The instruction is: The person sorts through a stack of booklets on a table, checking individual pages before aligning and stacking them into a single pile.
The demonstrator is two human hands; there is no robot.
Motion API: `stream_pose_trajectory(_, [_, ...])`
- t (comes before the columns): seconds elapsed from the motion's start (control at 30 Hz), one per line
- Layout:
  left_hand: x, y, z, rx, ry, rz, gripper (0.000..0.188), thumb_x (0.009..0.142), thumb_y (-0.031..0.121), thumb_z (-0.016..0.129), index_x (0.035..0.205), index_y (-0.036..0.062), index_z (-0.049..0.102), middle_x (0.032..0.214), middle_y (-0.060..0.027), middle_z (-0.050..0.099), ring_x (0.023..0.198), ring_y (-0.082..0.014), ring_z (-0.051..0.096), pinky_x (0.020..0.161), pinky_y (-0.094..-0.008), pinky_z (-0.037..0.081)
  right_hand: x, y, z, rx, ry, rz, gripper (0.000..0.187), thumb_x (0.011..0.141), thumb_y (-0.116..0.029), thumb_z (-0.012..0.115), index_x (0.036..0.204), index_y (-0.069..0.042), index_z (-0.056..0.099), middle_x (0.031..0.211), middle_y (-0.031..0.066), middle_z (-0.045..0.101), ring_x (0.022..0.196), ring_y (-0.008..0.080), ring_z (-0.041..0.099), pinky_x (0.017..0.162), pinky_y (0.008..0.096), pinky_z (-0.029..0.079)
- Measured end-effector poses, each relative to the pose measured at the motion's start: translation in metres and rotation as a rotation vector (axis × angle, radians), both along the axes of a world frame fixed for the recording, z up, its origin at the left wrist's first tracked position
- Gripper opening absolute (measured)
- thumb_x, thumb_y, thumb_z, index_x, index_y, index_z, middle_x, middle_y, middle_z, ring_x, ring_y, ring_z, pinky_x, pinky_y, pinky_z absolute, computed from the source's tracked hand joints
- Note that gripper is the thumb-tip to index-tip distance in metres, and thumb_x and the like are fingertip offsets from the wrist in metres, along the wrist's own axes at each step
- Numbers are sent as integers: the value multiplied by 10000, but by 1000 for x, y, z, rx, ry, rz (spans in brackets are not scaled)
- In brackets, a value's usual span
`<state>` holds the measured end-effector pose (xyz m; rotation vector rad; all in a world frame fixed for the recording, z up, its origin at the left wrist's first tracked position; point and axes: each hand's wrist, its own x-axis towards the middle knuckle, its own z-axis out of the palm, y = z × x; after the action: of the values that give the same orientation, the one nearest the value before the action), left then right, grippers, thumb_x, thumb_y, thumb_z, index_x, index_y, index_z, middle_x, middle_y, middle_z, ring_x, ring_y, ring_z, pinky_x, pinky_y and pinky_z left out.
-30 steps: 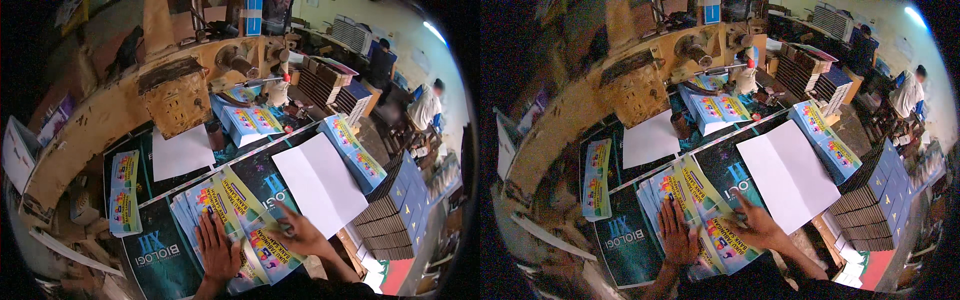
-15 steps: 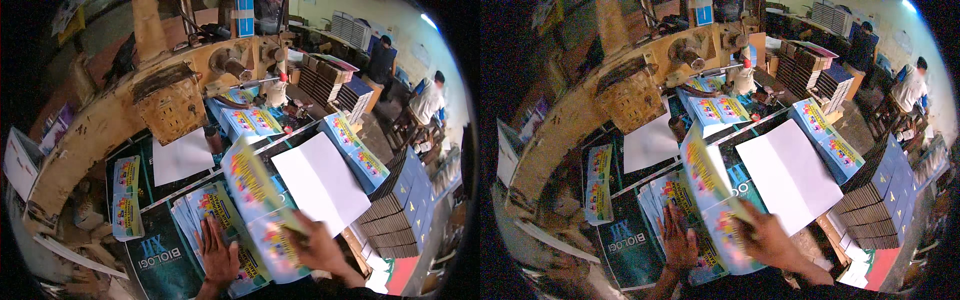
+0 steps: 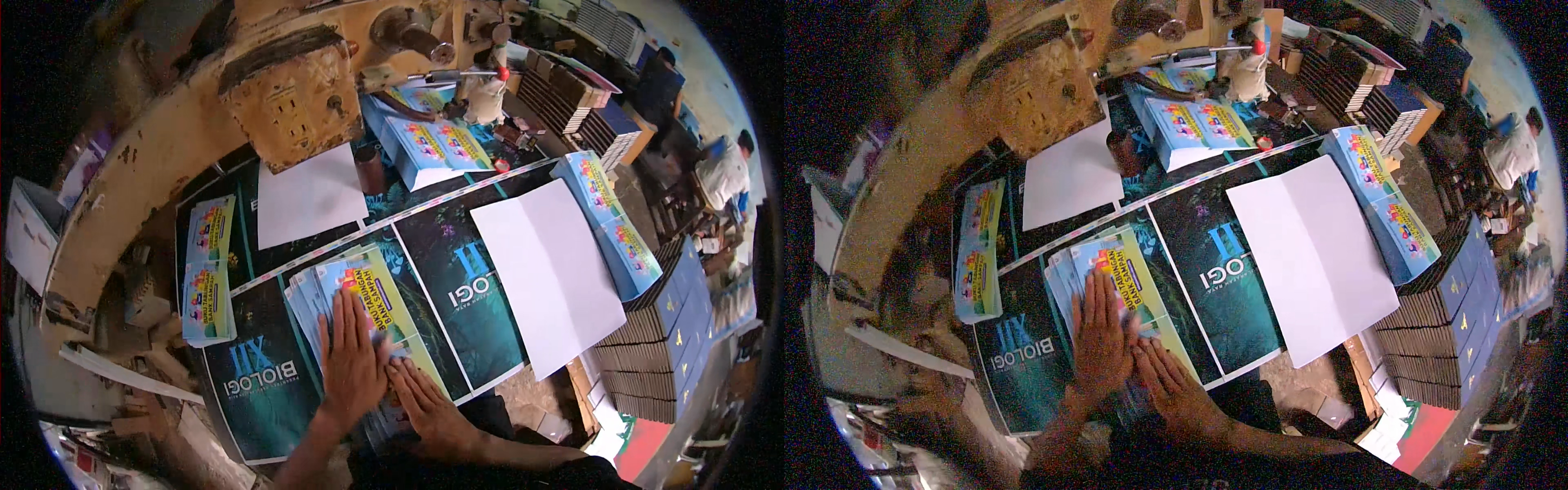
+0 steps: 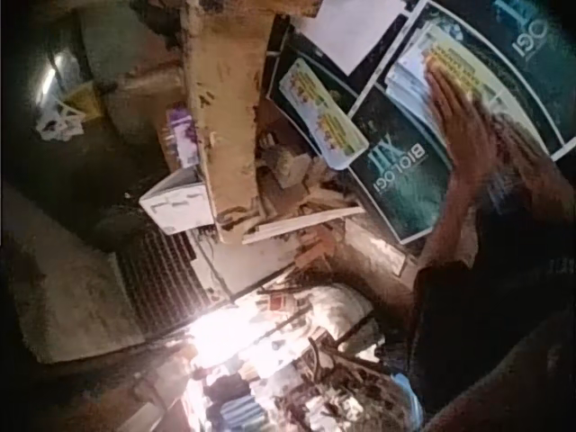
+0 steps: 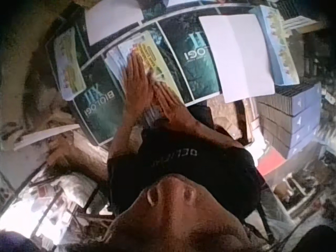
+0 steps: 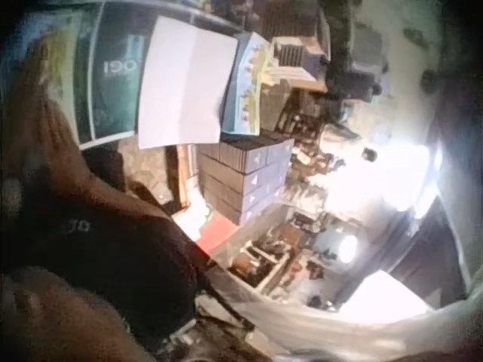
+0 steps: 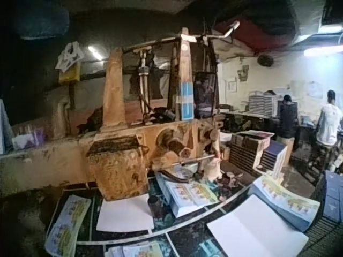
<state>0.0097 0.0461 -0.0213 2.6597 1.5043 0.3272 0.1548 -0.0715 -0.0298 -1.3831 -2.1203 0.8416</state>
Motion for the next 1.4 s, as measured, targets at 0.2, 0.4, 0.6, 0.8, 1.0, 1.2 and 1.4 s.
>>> stream_pose_trajectory(0.2, [-24,93,-30,131,-96,97,693,1062,392,416,1510,-121,290,1592,-285,294,1511,-387,242,1227,-530,149,-5,1,-9,141,-113,-24,685,993,-106,511,1575,33,178,1650,227,183,1534,381,184,1239,486,222])
stream_pose_trajectory(0.4, [4,15,-4,53,132,-4,767,1040,446,436,1500,-147,280,1597,-325,228,1521,-438,166,1211,-611,96,13,2,-17,238,-7,-56,784,861,-178,640,1538,23,300,1593,231,317,1477,363,324,1204,440,314])
stream_pose_trajectory(0.6, [7,-41,12,-4,106,11,965,977,620,459,1494,-170,262,1585,-372,189,1519,-468,131,1208,-629,50,116,35,46,326,-274,-653,801,817,-450,817,1337,88,528,1413,271,544,1331,406,520,1121,479,417])
stream_pose_trajectory(0.8, [7,-31,-6,36,35,-18,860,977,497,563,1517,-114,288,1578,-359,243,1510,-454,191,1217,-586,108,150,20,32,77,-412,-737,567,950,-229,684,1392,38,452,1263,381,562,1102,451,647,895,502,533])
stream_pose_trajectory(1.0, [-1,-37,10,-191,-244,-121,849,981,348,607,1534,-137,183,1566,-398,215,1510,-488,153,1202,-591,175,113,14,106,48,104,-587,418,917,24,556,1332,45,505,867,265,677,651,357,687,619,422,538])
stream_pose_trajectory(1.2, [16,-40,28,-122,-220,-85,893,979,406,552,1535,-155,136,1597,-401,88,1529,-486,39,1202,-616,97,54,24,28,-120,454,-374,470,969,-132,618,1367,72,474,1161,315,623,962,347,689,779,415,547])
stream_pose_trajectory(1.4, [10,-43,5,-6,37,-38,1166,842,760,566,1516,-136,245,1589,-384,169,1512,-487,143,1198,-644,61,114,37,20,235,-341,-789,716,939,-284,682,1481,47,352,1523,355,325,1405,552,316,1135,556,363])
